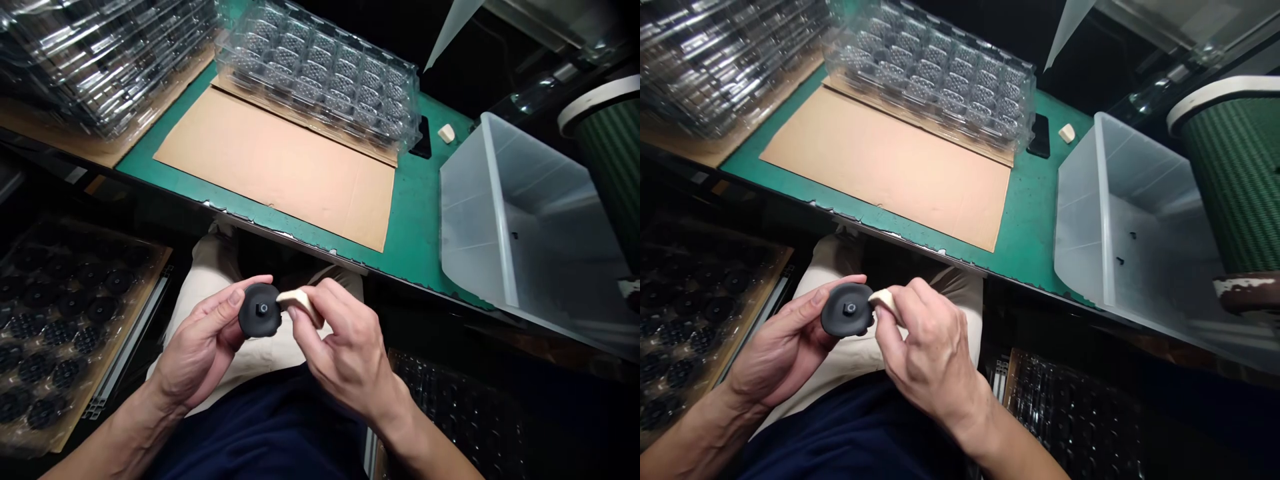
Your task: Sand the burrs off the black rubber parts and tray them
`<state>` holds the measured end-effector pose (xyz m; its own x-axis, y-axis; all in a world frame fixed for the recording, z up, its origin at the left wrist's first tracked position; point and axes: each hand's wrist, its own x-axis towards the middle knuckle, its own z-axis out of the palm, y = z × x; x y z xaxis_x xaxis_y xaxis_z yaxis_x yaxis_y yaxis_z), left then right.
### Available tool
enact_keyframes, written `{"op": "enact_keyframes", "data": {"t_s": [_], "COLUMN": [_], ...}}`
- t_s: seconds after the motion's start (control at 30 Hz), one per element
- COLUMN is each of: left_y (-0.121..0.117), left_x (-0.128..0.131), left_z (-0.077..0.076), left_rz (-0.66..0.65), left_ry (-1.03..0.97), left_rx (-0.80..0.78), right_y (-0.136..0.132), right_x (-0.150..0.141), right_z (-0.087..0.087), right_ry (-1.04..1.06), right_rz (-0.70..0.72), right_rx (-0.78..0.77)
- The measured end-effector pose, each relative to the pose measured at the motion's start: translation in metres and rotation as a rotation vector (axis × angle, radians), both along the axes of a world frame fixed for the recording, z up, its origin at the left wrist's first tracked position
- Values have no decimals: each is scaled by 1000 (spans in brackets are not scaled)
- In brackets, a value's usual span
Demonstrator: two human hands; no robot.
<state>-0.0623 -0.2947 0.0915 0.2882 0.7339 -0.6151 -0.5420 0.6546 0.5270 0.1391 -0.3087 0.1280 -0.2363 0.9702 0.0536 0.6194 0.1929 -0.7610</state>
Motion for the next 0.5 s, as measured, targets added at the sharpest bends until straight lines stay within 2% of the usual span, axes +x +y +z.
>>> {"op": "enact_keyframes", "data": {"t_s": [0.1,0.23,0.37,0.5], "left_y": [1,2,2,1], "left_x": [-1,0,0,-1], "left_z": [1,1,1,1], "left_rz": [-17,-64,-32,-124], "left_ry": [-20,-24,-24,-53], "left_rx": [13,17,5,24], "right_y": [1,-1,-1,1], "right_x": [2,4,6,5], "right_z": [2,2,2,1], "right_ry": [42,-25,19,-55], "right_rz": [65,6,80,25], "right_rx": [-64,33,-72,44]}}
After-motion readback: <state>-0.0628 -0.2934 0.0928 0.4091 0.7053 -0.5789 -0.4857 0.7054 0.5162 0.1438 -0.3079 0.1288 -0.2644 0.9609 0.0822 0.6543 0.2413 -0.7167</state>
